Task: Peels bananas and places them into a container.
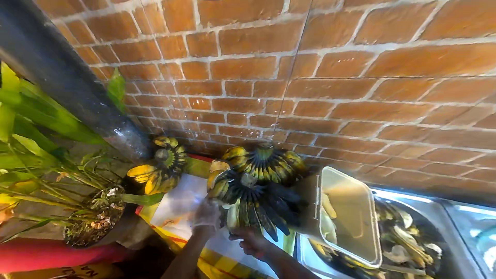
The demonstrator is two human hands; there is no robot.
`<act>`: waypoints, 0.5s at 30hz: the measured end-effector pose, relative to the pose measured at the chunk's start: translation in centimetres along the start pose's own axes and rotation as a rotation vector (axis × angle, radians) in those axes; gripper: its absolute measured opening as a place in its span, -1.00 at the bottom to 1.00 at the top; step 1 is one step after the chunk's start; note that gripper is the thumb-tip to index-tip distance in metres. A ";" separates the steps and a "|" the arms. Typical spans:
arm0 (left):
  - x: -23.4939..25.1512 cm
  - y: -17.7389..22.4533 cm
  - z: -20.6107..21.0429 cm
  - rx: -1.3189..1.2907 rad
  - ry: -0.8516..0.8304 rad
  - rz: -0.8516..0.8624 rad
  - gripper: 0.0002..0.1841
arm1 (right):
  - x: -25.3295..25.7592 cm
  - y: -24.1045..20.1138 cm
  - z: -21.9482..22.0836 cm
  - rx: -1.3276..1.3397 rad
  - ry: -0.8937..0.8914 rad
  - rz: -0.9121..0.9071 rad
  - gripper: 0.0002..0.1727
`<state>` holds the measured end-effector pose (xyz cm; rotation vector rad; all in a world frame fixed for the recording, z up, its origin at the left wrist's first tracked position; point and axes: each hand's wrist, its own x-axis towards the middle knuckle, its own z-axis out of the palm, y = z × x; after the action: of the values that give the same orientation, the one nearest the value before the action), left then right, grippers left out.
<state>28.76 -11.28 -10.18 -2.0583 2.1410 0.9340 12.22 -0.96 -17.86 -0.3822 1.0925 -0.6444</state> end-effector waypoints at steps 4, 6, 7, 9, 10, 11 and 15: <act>-3.4 -2.7 4.6 -0.296 -0.124 -0.062 -0.58 | 0.4 -0.2 -0.2 -0.095 0.037 0.013 -0.65; -4.2 -2.2 5.3 -0.382 -0.123 -0.134 -0.60 | 0.3 -0.5 0.0 -0.129 0.093 0.026 -0.70; -4.4 -2.0 5.6 -0.394 -0.125 -0.159 -0.58 | 0.2 -0.6 0.0 -0.158 0.122 0.034 -0.74; -4.5 -1.5 5.9 -0.353 -0.134 -0.187 -0.56 | 0.1 -0.7 -0.1 -0.244 0.169 0.041 -0.70; -4.4 -1.3 6.1 -0.344 -0.138 -0.198 -0.56 | 0.1 -0.8 -0.2 -0.290 0.187 0.034 -0.66; -4.4 -1.0 6.3 -0.342 -0.141 -0.217 -0.57 | 0.1 -0.9 -0.3 -0.343 0.204 0.025 -0.61; -4.5 -1.1 7.6 -0.380 -0.110 -0.227 -0.61 | -0.1 -1.8 -0.7 -0.562 0.250 -0.002 -0.47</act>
<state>27.50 -3.87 -14.96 -2.2809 1.7347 1.4696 11.02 -2.21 -17.02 -0.8010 1.5123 -0.3819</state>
